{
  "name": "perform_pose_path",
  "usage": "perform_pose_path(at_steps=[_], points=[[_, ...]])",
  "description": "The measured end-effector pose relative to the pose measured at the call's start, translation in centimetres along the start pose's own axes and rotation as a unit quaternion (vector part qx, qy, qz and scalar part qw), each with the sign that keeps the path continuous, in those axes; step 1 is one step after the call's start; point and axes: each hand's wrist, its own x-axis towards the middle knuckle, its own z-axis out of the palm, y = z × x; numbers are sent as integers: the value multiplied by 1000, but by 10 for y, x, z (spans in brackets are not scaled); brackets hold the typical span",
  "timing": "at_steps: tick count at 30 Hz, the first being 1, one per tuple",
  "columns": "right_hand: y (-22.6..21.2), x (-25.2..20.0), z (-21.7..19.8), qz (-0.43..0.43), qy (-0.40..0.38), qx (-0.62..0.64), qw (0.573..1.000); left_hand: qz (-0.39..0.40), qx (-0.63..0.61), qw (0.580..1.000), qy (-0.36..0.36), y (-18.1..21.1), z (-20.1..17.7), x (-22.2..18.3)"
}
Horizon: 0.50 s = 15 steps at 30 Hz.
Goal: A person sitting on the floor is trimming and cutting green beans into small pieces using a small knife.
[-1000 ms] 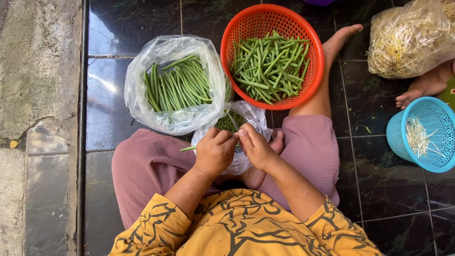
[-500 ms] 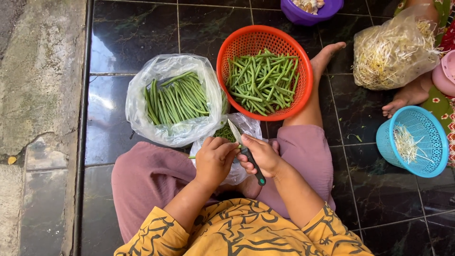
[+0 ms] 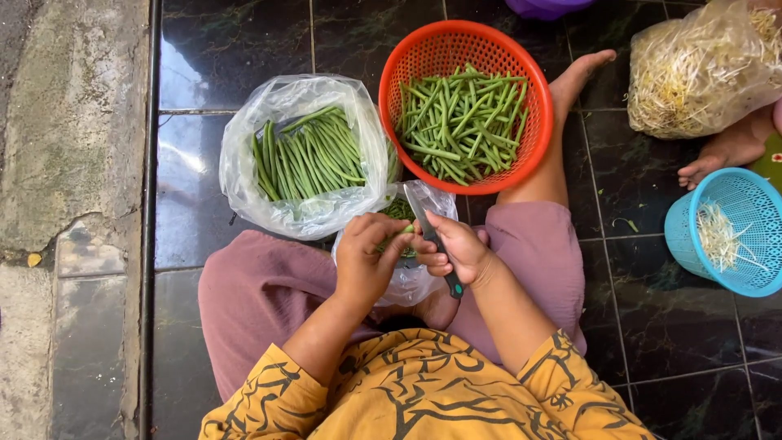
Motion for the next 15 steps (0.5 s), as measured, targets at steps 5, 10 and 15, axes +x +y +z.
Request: perform_pose_path(at_steps=[5, 10, 15], points=[[14, 15, -33, -50, 114, -43, 991, -94, -92, 988, 81, 1, -13, 11], [31, 15, -16, -155, 273, -229, 922, -213, -290, 900, 246, -4, -28, 34], [50, 11, 19, -347, 99, -280, 890, -345, -362, 784, 367, -44, -17, 24]])
